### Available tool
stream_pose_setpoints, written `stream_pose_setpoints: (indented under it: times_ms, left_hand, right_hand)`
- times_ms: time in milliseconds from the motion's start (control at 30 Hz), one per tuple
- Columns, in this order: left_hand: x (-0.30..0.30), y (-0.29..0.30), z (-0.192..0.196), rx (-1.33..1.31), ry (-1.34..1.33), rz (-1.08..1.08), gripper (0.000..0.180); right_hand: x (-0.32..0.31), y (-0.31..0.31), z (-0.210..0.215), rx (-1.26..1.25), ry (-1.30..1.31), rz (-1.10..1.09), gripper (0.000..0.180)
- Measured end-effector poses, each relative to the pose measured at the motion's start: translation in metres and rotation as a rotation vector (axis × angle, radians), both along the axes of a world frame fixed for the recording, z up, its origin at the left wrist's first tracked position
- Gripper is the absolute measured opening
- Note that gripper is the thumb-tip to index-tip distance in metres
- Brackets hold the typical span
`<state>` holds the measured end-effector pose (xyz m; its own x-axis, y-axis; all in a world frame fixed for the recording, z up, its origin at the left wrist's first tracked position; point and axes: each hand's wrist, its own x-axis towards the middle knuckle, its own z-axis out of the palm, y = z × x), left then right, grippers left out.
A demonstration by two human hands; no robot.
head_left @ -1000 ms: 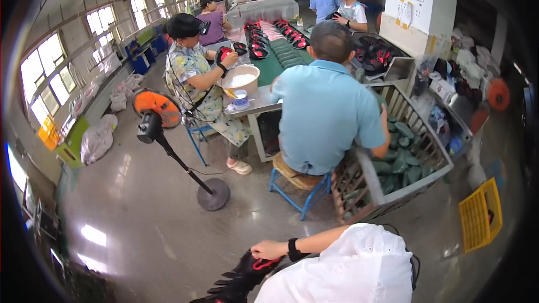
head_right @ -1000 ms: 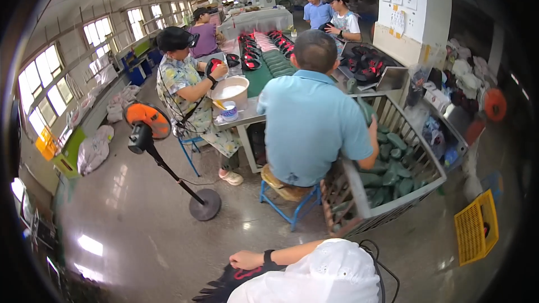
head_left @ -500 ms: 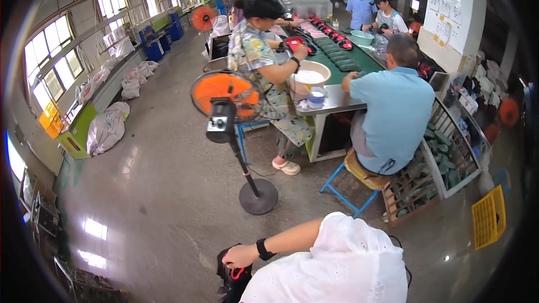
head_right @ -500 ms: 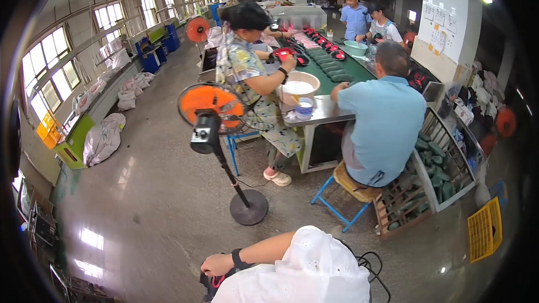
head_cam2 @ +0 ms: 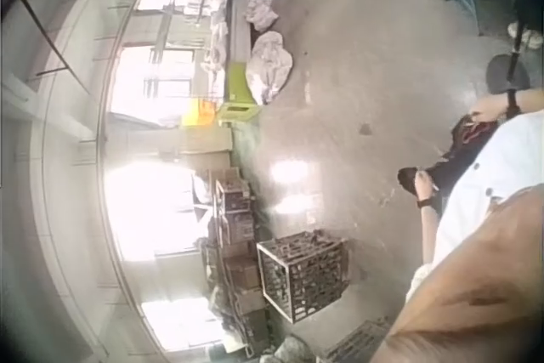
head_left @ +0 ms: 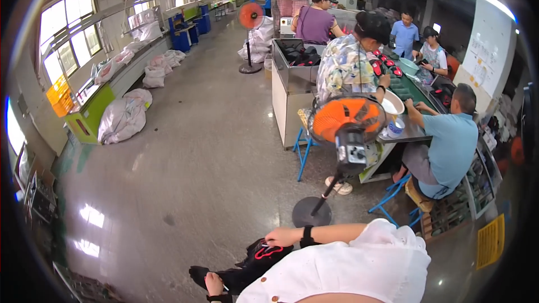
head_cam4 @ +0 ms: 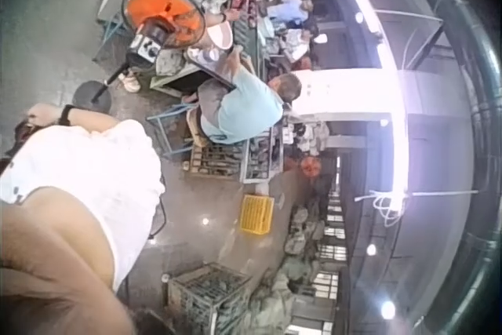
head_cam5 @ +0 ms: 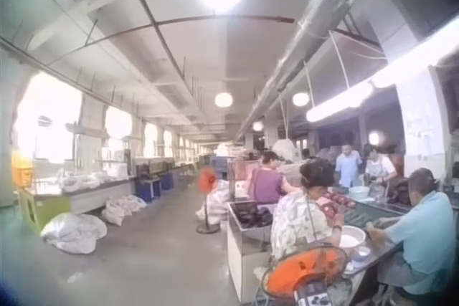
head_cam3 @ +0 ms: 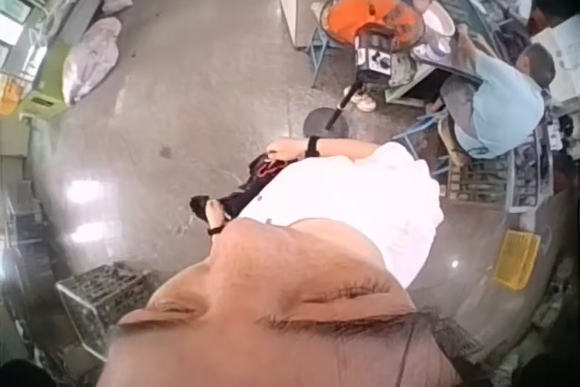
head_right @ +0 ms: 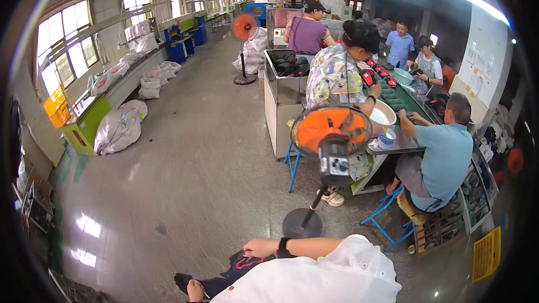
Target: Gathering black and red shoe uppers from a bin and bundling them together with white plastic ties.
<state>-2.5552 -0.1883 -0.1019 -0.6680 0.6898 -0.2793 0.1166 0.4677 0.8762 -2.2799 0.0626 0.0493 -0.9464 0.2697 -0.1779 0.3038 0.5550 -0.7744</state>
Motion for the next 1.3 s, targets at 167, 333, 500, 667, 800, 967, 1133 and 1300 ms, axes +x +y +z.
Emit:
stream_pose_setpoints:
  times_ms: [167, 333, 500, 667, 800, 967, 1133, 1300]
  left_hand:
    - [-0.097, 0.122, 0.023, -0.109, -0.039, -0.048, 0.016]
    - [-0.166, 0.203, 0.050, 0.249, -0.603, 0.233, 0.012]
    - [-0.218, 0.283, 0.074, 0.225, -0.588, 0.467, 0.007]
    - [-0.279, 0.401, 0.025, 0.283, -0.754, 0.463, 0.011]
    - [-0.330, 0.555, 0.024, 0.181, -0.660, 0.302, 0.013]
    - [-0.397, 0.745, 0.017, -0.066, -0.622, 0.182, 0.013]
    - [-0.410, 0.902, 0.037, -0.151, -0.773, -0.001, 0.015]
    - [-0.353, 1.048, 0.103, 0.000, -0.913, -0.143, 0.018]
  right_hand:
    - [-0.083, 0.100, -0.020, -0.102, 0.037, -0.285, 0.022]
    - [-0.194, 0.212, -0.016, -0.175, 0.180, -0.662, 0.023]
    - [-0.277, 0.329, 0.019, -0.109, 0.408, -0.537, 0.018]
    - [-0.333, 0.443, -0.004, -0.052, 0.389, -0.478, 0.017]
    - [-0.352, 0.511, -0.013, 0.056, 0.223, -0.534, 0.019]
    - [-0.368, 0.622, 0.006, 0.026, 0.278, -0.675, 0.019]
    - [-0.331, 0.704, 0.009, -0.044, 0.269, -0.852, 0.017]
    - [-0.262, 0.827, 0.033, -0.007, 0.486, -1.106, 0.017]
